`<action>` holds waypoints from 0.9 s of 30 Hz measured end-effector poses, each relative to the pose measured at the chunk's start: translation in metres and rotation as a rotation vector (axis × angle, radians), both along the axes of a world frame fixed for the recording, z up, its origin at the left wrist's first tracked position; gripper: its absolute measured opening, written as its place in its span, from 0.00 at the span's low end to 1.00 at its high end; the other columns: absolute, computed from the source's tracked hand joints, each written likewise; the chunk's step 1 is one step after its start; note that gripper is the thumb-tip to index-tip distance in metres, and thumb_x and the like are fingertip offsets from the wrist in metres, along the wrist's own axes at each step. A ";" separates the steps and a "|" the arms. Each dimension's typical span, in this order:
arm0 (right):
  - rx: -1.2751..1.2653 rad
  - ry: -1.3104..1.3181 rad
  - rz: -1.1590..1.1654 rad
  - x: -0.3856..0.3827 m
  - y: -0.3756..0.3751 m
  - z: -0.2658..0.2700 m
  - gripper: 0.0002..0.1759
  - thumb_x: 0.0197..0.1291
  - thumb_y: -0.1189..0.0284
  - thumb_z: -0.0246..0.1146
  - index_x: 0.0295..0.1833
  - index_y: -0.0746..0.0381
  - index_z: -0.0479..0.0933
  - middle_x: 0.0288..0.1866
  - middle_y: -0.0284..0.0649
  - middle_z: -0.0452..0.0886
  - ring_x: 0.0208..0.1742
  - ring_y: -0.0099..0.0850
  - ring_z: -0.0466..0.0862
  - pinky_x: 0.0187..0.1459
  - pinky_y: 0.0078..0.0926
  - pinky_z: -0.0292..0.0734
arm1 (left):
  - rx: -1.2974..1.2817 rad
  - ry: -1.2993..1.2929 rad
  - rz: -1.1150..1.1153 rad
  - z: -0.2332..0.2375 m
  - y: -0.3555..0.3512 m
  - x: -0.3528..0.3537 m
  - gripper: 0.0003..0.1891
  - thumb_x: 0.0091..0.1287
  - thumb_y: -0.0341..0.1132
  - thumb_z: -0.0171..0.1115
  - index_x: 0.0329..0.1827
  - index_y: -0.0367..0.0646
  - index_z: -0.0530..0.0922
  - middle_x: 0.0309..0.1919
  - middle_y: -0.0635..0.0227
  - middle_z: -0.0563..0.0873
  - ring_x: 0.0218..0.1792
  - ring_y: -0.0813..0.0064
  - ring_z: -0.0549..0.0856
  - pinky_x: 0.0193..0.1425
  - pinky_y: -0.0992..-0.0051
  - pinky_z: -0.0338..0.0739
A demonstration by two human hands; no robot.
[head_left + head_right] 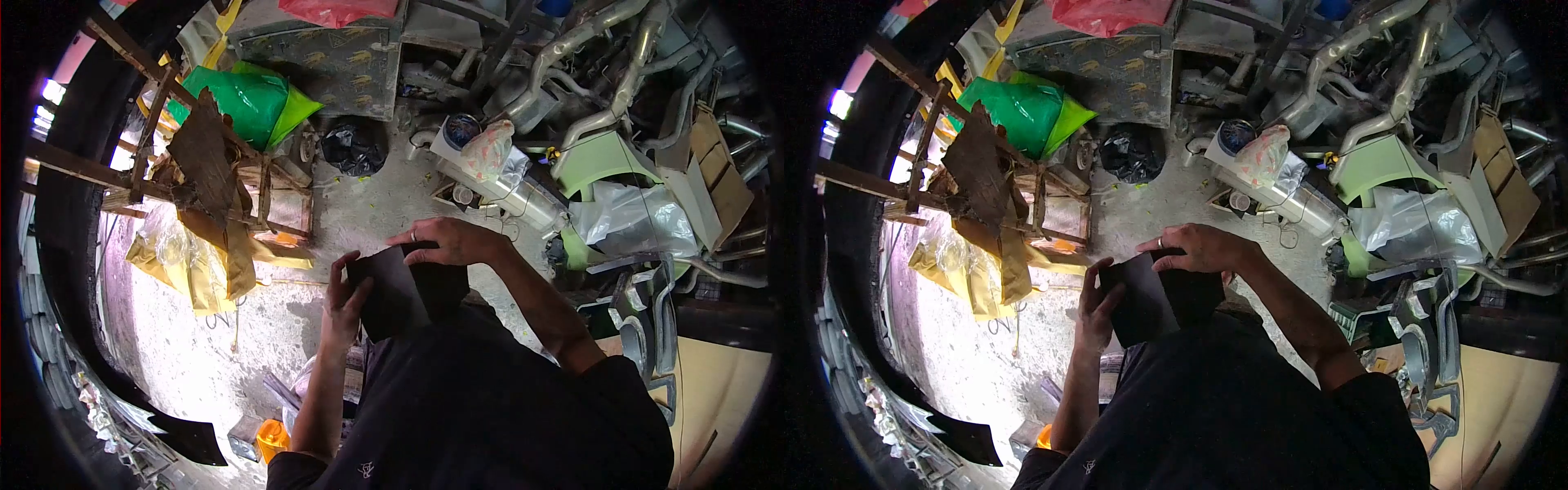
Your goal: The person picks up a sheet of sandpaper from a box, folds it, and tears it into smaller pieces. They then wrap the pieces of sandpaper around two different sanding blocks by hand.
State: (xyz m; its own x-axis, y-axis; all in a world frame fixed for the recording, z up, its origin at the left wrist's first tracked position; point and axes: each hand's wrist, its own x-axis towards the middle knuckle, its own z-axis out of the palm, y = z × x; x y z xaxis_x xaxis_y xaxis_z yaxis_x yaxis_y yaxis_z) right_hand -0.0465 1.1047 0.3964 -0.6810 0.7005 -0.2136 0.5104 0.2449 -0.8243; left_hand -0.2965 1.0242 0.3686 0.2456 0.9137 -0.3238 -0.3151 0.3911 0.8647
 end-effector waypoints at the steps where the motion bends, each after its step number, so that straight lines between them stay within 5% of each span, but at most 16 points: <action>1: -0.011 -0.053 0.047 -0.003 0.000 0.001 0.26 0.68 0.56 0.61 0.70 0.45 0.72 0.51 0.43 0.79 0.58 0.41 0.79 0.62 0.37 0.72 | 0.000 0.015 0.028 -0.003 -0.005 -0.001 0.22 0.71 0.30 0.60 0.66 0.41 0.66 0.53 0.59 0.81 0.53 0.75 0.78 0.60 0.75 0.72; 5: -0.077 -0.111 0.148 -0.007 0.008 -0.014 0.26 0.71 0.61 0.56 0.74 0.39 0.66 0.49 0.44 0.77 0.59 0.42 0.77 0.63 0.36 0.71 | -0.036 0.081 0.039 -0.005 -0.001 -0.012 0.23 0.72 0.33 0.60 0.67 0.41 0.67 0.53 0.57 0.80 0.53 0.74 0.78 0.60 0.73 0.72; 10: -0.093 -0.081 0.265 -0.017 0.020 -0.006 0.27 0.70 0.63 0.57 0.74 0.40 0.66 0.52 0.44 0.78 0.59 0.42 0.78 0.61 0.38 0.73 | 0.383 0.573 -0.033 0.010 0.036 -0.020 0.19 0.73 0.39 0.60 0.62 0.39 0.75 0.56 0.60 0.81 0.57 0.74 0.79 0.59 0.71 0.74; 12: -0.097 -0.062 0.294 -0.022 0.024 -0.004 0.28 0.69 0.61 0.58 0.74 0.39 0.66 0.53 0.45 0.79 0.59 0.42 0.79 0.61 0.40 0.74 | 0.427 0.584 -0.054 0.011 0.051 -0.018 0.16 0.72 0.39 0.60 0.57 0.39 0.78 0.55 0.62 0.83 0.54 0.74 0.82 0.56 0.73 0.76; 15: -0.041 -0.065 0.206 -0.026 0.031 -0.003 0.25 0.66 0.60 0.62 0.68 0.45 0.73 0.53 0.44 0.81 0.57 0.41 0.80 0.59 0.38 0.74 | 0.382 0.588 -0.371 0.004 0.060 -0.016 0.13 0.71 0.37 0.62 0.54 0.40 0.82 0.38 0.64 0.88 0.41 0.76 0.86 0.47 0.74 0.78; 18: -0.090 0.022 0.212 -0.018 0.035 -0.004 0.22 0.63 0.58 0.65 0.61 0.52 0.79 0.52 0.44 0.83 0.56 0.41 0.82 0.59 0.37 0.74 | 0.295 0.575 -0.466 0.003 0.055 -0.011 0.13 0.71 0.36 0.63 0.54 0.40 0.83 0.36 0.65 0.88 0.39 0.79 0.84 0.46 0.75 0.77; 27: -0.107 -0.072 -0.034 0.017 0.003 0.000 0.20 0.67 0.57 0.63 0.57 0.58 0.80 0.53 0.39 0.83 0.56 0.34 0.82 0.60 0.32 0.73 | 0.301 0.417 -0.337 0.006 0.047 -0.009 0.13 0.70 0.32 0.63 0.55 0.41 0.84 0.38 0.66 0.88 0.41 0.82 0.83 0.48 0.77 0.77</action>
State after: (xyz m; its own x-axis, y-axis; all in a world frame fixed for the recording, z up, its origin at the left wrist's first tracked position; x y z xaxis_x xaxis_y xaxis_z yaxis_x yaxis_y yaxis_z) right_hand -0.0300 1.1076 0.3965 -0.6373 0.6935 -0.3359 0.5756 0.1386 -0.8059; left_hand -0.3058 1.0715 0.3746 0.4454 0.8740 -0.1942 0.1717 0.1296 0.9766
